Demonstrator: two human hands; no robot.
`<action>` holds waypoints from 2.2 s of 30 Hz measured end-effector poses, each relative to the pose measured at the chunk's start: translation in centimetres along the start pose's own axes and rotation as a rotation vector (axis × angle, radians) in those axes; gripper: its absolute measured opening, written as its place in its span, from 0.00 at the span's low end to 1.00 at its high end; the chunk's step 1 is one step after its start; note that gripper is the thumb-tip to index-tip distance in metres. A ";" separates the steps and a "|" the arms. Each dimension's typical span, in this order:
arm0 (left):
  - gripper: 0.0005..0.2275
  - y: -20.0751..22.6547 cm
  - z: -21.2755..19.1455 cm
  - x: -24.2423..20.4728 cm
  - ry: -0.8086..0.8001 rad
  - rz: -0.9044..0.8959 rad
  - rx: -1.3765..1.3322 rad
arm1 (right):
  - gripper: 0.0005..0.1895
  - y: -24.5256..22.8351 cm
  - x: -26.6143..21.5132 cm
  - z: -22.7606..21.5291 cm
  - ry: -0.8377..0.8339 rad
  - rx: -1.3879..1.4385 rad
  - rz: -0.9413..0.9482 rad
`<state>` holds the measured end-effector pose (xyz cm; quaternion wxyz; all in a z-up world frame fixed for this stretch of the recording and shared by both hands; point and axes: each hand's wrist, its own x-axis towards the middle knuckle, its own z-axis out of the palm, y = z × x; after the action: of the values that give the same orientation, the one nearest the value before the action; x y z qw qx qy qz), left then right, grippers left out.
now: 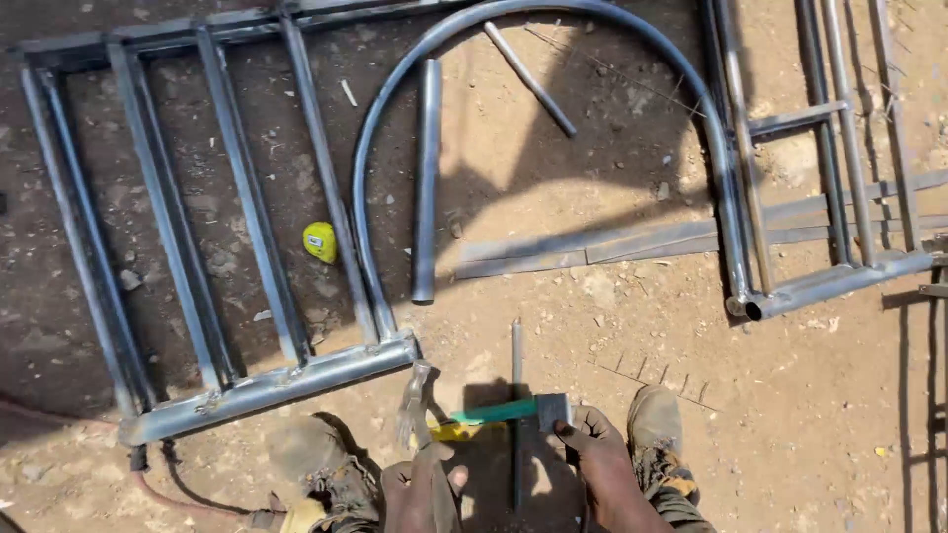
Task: Welding a small metal plate onto a metal frame structure using an arc welder.
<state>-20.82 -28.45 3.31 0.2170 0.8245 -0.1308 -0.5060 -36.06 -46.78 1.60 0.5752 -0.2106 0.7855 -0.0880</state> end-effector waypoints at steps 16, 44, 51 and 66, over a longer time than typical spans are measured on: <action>0.18 10.3 23.3 11.2 -0.379 0.181 0.120 | 0.05 7.5 28.2 -16.3 0.115 0.345 -0.042; 0.24 2.9 29.6 18.9 -0.168 -0.004 0.535 | 0.22 0.5 37.1 -7.0 0.236 -0.489 -0.544; 0.19 3.6 31.1 20.3 -0.183 -0.042 0.607 | 0.26 -0.6 39.2 -5.7 0.224 -0.876 -0.578; 0.10 9.2 29.0 17.1 -0.198 -0.348 0.278 | 0.12 2.0 39.0 -7.3 0.152 -0.342 -0.886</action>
<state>-38.88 -50.45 -16.95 -0.0030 0.8029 -0.0760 -0.5912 -53.08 -62.63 -30.57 0.3804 -0.6096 0.6633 -0.2092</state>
